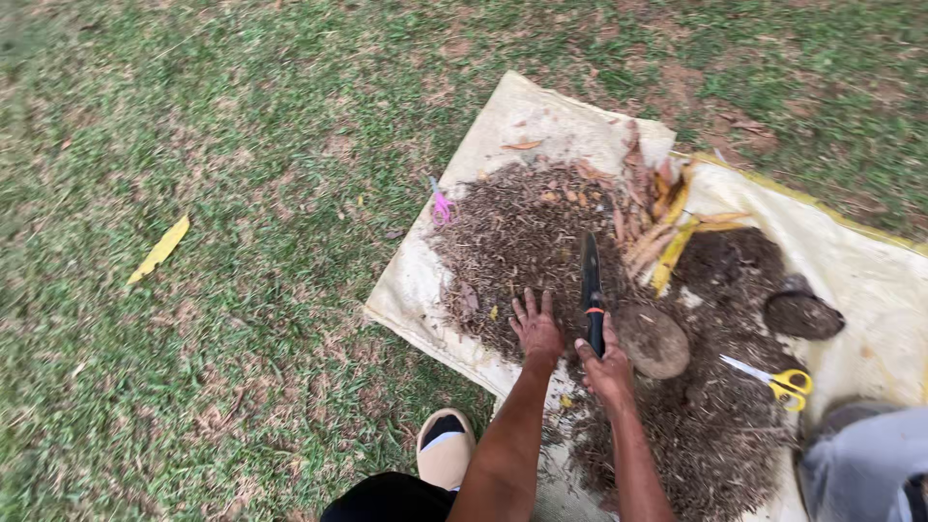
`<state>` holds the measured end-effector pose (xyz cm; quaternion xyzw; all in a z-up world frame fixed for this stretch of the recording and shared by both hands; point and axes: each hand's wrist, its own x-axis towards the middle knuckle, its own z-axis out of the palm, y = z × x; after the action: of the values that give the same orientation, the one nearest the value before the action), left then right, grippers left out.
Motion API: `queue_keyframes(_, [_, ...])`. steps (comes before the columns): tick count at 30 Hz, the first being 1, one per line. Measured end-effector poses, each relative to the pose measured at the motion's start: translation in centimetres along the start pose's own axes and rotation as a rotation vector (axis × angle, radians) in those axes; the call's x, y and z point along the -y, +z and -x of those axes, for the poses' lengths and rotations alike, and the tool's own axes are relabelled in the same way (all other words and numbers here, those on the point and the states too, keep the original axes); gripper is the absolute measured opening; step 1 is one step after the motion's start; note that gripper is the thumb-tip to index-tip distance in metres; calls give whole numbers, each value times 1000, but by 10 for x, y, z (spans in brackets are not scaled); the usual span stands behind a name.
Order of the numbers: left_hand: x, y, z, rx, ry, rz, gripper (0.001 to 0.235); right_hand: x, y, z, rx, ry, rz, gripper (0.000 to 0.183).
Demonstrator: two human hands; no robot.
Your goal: The person uses a hand trowel and their hands to break apart a large organic root on a white sack spread over grass, occasionally clearing away loose organic debris.
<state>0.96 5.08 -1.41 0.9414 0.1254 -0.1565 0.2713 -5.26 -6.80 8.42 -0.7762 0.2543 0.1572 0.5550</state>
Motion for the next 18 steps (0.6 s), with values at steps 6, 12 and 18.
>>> queue_keyframes(6, [-41,50,6,-93,285,32,69,-59,-41,26,-174,87,-292,87])
queue_keyframes(12, [-107,111,16,-43,465,104,62,-113,-97,40,-299,57,-360,34])
queue_keyframes(18, [-173,131,4,143,363,399,82,-152,-123,29,-425,-46,-580,26])
